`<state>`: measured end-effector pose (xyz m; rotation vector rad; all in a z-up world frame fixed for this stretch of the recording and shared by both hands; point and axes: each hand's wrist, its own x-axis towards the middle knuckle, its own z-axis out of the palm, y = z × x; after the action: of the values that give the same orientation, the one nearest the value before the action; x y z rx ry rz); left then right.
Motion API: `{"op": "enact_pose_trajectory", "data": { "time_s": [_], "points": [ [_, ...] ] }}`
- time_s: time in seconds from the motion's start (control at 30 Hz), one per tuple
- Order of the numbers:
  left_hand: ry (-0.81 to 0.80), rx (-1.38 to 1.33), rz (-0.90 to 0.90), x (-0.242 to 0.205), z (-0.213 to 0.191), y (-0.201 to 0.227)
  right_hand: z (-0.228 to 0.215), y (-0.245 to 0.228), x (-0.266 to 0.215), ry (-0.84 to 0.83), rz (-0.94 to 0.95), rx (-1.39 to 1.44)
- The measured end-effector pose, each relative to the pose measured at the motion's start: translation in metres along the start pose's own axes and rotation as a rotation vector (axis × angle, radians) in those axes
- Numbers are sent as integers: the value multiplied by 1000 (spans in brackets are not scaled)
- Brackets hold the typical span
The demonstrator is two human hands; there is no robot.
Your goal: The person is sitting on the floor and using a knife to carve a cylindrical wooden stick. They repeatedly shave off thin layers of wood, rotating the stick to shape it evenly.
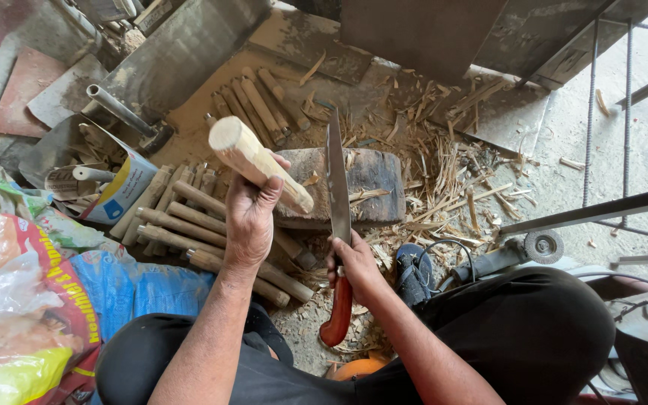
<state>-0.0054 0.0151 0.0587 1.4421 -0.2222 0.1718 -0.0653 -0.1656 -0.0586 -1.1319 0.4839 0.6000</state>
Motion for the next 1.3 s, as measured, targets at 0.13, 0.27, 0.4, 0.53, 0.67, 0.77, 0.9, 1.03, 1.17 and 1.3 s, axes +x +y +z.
{"op": "enact_pose_trajectory", "data": {
  "time_s": [0.13,0.27,0.4,0.53,0.67,0.77,0.9,1.03,1.17,1.3],
  "points": [
    [-22,-49,49,0,2,0,3,-1,-1,26,-30,7],
    [-23,-30,48,1,5,-6,4,-5,-2,70,-5,-99],
    [-39,75,60,0,1,-12,5,-6,-3,76,-2,-117],
    [-16,260,-17,1,-7,-6,4,-5,-1,104,39,-141],
    [24,245,98,2,-12,6,3,0,1,85,8,-91],
    [56,197,149,1,-12,13,3,2,3,68,-14,-72],
    [87,116,164,-2,-7,16,3,2,4,58,-28,-58],
    [82,105,186,-6,-3,14,4,4,3,63,-32,-65],
    [60,172,194,-7,0,12,2,4,4,56,-44,-90],
    [74,278,182,-7,-1,13,1,7,6,51,-55,-99]
  ]
}}
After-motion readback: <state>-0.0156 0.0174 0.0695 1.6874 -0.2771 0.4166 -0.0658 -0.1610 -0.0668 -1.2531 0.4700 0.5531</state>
